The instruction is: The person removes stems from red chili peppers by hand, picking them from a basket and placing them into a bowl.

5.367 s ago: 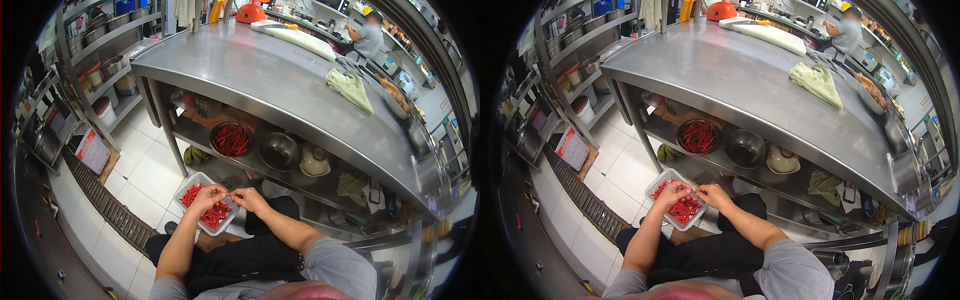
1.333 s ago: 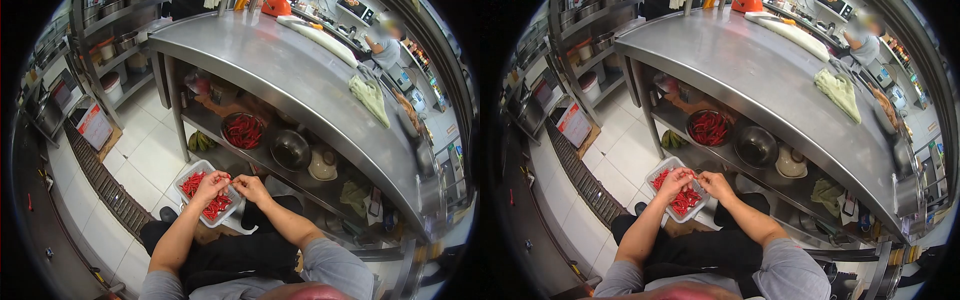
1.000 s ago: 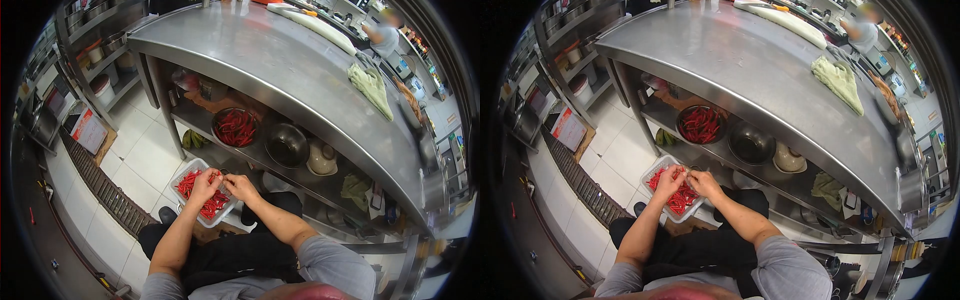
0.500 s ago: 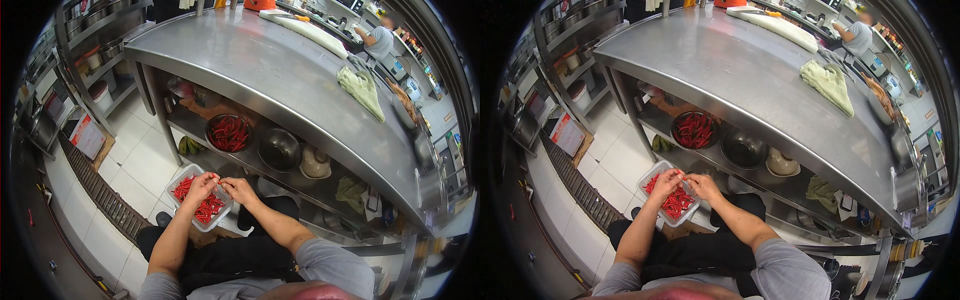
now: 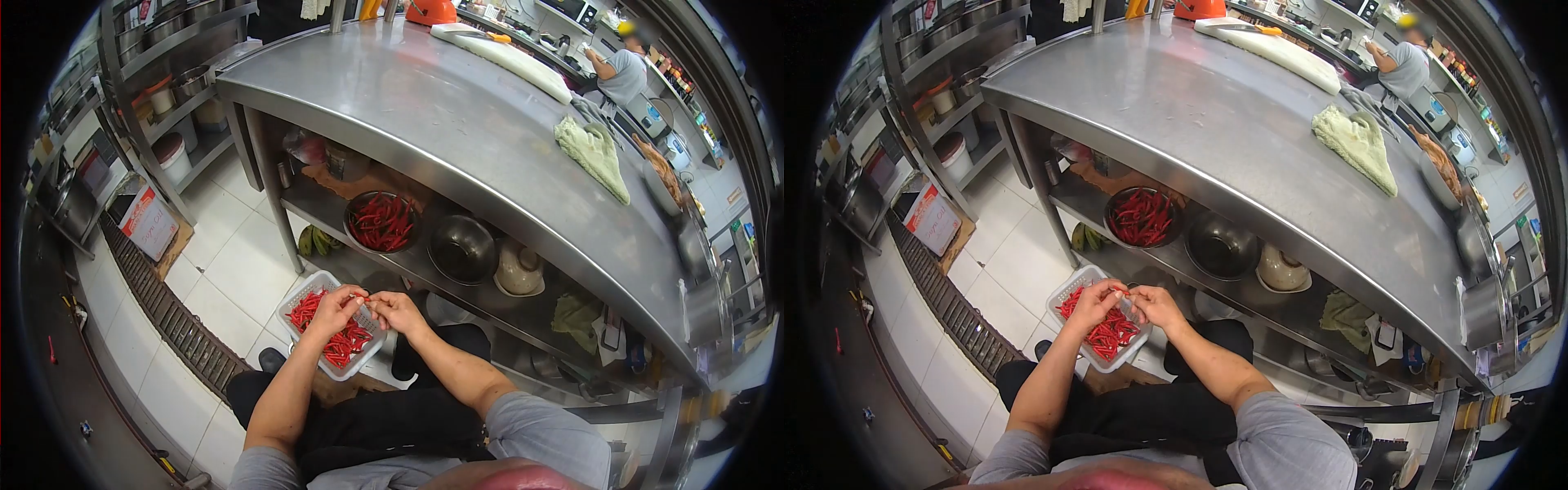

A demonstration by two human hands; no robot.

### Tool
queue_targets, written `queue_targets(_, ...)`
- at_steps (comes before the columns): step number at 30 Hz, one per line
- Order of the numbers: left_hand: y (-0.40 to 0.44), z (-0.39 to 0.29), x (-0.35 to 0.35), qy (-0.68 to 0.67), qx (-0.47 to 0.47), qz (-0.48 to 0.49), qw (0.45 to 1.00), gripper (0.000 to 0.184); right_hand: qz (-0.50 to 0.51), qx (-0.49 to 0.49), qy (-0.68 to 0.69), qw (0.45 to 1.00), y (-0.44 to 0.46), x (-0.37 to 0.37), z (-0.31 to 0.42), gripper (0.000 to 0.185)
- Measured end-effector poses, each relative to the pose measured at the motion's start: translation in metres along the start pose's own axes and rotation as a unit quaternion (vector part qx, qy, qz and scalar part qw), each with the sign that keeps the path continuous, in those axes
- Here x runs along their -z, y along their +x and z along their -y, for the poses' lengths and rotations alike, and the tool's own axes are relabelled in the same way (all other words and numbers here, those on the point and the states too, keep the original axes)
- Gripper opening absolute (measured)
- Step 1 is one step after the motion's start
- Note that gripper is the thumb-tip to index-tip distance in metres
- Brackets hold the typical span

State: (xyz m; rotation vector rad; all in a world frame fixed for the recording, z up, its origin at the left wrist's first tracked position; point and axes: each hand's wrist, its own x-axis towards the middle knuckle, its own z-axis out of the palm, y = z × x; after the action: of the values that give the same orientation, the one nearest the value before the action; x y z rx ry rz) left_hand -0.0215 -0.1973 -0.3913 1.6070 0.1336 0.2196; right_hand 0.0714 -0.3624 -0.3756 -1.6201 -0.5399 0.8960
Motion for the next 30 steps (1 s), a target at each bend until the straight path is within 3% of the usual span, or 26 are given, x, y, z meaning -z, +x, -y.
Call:
queue_targets(4,0.000,-0.004,0.000,-0.119,0.043,-0.001,0.992,0.016,-0.025,0.034,-0.017,0.999,-0.005,-0.003,0.007,0.020)
queue_targets(6,-0.002,-0.014,0.006,-0.204,0.127,0.017,0.970,0.015,-0.031,0.052,-0.024,0.998,-0.006,-0.004,0.008,0.020)
queue_targets(9,-0.002,-0.018,0.005,-0.271,0.121,0.002,0.955,0.014,-0.031,0.068,-0.053,0.996,-0.009,-0.008,0.011,0.020)
queue_targets(15,0.000,-0.013,0.006,-0.317,0.188,-0.026,0.929,0.012,0.001,0.094,-0.161,0.982,-0.009,-0.009,0.008,0.017)
queue_targets(17,0.001,-0.010,0.008,-0.291,0.203,-0.015,0.935,0.012,-0.020,0.300,-0.309,0.902,-0.005,-0.009,-0.004,0.017)
queue_targets(25,0.001,-0.004,0.007,-0.253,0.225,-0.034,0.940,0.013,-0.013,0.283,-0.334,0.899,-0.010,-0.011,0.006,0.016)
queue_targets(30,0.002,-0.002,0.015,-0.323,0.216,-0.074,0.919,0.015,0.004,0.290,-0.336,0.896,-0.015,-0.014,0.012,0.016)
